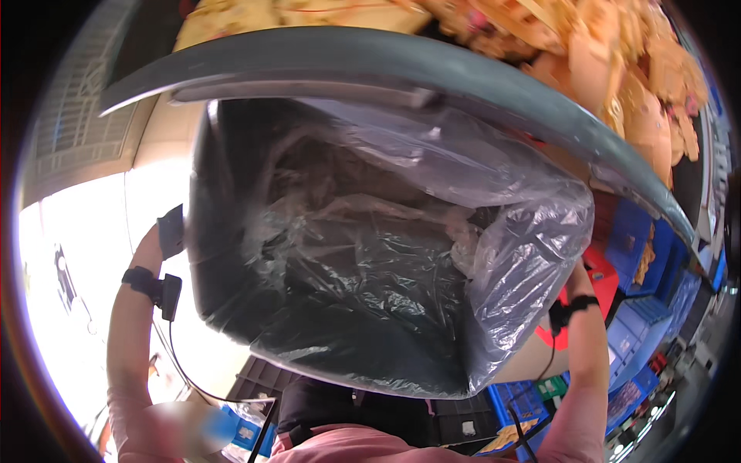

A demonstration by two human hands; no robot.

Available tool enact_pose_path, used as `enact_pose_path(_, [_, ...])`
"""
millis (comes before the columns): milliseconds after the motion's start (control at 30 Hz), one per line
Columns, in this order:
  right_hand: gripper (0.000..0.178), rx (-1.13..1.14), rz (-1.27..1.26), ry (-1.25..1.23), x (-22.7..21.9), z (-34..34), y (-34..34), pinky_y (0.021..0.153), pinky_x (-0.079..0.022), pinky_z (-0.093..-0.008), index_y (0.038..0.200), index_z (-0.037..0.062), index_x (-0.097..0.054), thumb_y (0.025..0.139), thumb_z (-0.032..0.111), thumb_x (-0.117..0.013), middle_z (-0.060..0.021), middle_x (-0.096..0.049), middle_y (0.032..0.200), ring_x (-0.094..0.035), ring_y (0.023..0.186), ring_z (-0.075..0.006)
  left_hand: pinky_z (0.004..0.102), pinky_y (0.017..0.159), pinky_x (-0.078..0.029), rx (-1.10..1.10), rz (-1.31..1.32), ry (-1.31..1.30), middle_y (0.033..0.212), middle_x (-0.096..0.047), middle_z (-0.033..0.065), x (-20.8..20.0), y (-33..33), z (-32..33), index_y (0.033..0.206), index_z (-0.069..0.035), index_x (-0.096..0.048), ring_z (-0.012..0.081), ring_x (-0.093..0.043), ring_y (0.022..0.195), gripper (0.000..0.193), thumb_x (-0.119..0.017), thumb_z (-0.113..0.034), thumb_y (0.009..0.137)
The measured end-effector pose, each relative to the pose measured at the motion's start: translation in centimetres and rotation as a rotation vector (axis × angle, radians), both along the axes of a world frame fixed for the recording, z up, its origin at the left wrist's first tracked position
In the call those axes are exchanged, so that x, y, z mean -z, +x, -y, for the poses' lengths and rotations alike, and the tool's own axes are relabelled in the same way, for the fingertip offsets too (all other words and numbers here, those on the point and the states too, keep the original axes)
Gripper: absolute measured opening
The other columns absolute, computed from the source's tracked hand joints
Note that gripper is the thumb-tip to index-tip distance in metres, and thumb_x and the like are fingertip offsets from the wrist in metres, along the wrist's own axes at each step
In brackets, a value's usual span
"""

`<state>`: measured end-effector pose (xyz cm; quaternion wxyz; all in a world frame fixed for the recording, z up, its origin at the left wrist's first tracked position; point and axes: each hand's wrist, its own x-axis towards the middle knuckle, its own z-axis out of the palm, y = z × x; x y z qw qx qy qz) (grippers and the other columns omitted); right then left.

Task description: Sorting and stacking yellow plastic toy components from a large tray into a black crate lined with a plastic bag.

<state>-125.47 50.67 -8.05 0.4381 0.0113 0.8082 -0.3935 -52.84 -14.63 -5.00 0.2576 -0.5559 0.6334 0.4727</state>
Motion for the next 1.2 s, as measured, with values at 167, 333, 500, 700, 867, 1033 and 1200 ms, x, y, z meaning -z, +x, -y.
enact_pose_path(167, [0.022, -0.076, -0.147, -0.025, -9.0, 16.1, 1.0, 0.062, -0.043, -0.0228, 0.11, 0.0042, -0.059, 0.094, 0.017, -0.053, 0.0015, -0.057, 0.08, -0.053, 0.07, -0.008, 0.0358, 0.094, -0.05, -0.061, 0.081, 0.211, 0.131, -0.052, 0.0101, -4.5, -6.2, -6.9, 0.136, -0.007, -0.043, 0.0207, -0.051, 0.12, 0.049, -0.056, -0.005, 0.089])
enact_pose_path(333, [0.022, -0.534, 0.06, -0.039, -16.3, 28.5, 15.9, 0.069, -0.047, -0.0235, 0.11, 0.0013, -0.059, 0.095, 0.016, -0.055, -0.0014, -0.06, 0.083, -0.058, 0.074, -0.0095, 0.034, 0.091, -0.052, -0.344, -0.386, 0.303, 0.124, -0.057, 0.0107, 3.2, 5.6, -14.0, 0.133, -0.005, -0.048, 0.0196, -0.056, 0.112, 0.04, -0.053, -0.007, 0.093])
enact_pose_path(500, [0.041, -1.196, -0.106, -0.003, -5.6, 40.5, 26.0, 0.087, -0.048, -0.038, 0.126, 0.0091, -0.05, 0.09, 0.024, -0.06, -0.0187, -0.063, 0.108, -0.063, 0.1, -0.0315, 0.0309, 0.09, -0.052, -0.806, -0.694, 0.508, 0.12, -0.059, 0.0107, 5.8, 1.5, -19.9, 0.129, -0.002, -0.051, 0.0178, -0.058, 0.107, 0.035, -0.053, -0.007, 0.094])
enact_pose_path(700, [0.051, -1.449, -1.094, 0.029, 4.5, 48.2, 25.3, 0.097, -0.041, -0.0473, 0.132, 0.0057, -0.045, 0.087, 0.02, -0.061, -0.0233, -0.053, 0.125, -0.049, 0.117, -0.0405, 0.0273, 0.089, -0.051, -1.406, -0.958, 0.732, 0.115, -0.061, 0.0106, 7.9, 0.2, -22.7, 0.124, 0.001, -0.054, 0.0155, -0.06, 0.101, 0.031, -0.053, -0.007, 0.095])
enact_pose_path(867, [0.056, -1.374, -1.06, -0.235, 5.7, 50.3, 30.0, 0.101, -0.039, -0.046, 0.135, 0.0018, -0.041, 0.088, 0.025, -0.06, -0.0246, -0.051, 0.128, -0.048, 0.119, -0.0404, 0.0288, 0.079, -0.053, -1.553, -0.878, 0.644, 0.099, -0.065, 0.0066, 12.6, 1.0, -24.1, 0.115, -0.006, -0.061, 0.0148, -0.062, 0.088, 0.025, -0.058, -0.019, 0.094])
enact_pose_path(1033, [0.058, -1.314, -0.925, -0.082, 9.2, 52.7, 30.0, 0.099, -0.041, -0.0449, 0.134, -0.0005, -0.041, 0.089, 0.031, -0.059, -0.0258, -0.05, 0.129, -0.05, 0.118, -0.0405, 0.0271, 0.075, -0.047, -1.286, -0.558, 0.323, 0.089, -0.063, 0.002, 15.5, 0.2, -24.1, 0.107, -0.006, -0.061, 0.0116, -0.056, 0.083, 0.041, -0.058, -0.044, 0.092])
enact_pose_path(1200, [0.054, -1.303, -1.031, -0.032, 9.5, 53.2, 31.3, 0.096, -0.044, -0.0441, 0.13, -0.0004, -0.047, 0.088, 0.032, -0.059, -0.0234, -0.052, 0.128, -0.053, 0.114, -0.0407, 0.0325, 0.092, -0.042, -0.974, -0.45, 0.301, 0.115, -0.06, 0.0054, 17.2, 0.2, -21.7, 0.122, -0.009, -0.055, 0.0181, -0.053, 0.107, 0.041, -0.058, -0.032, 0.088])
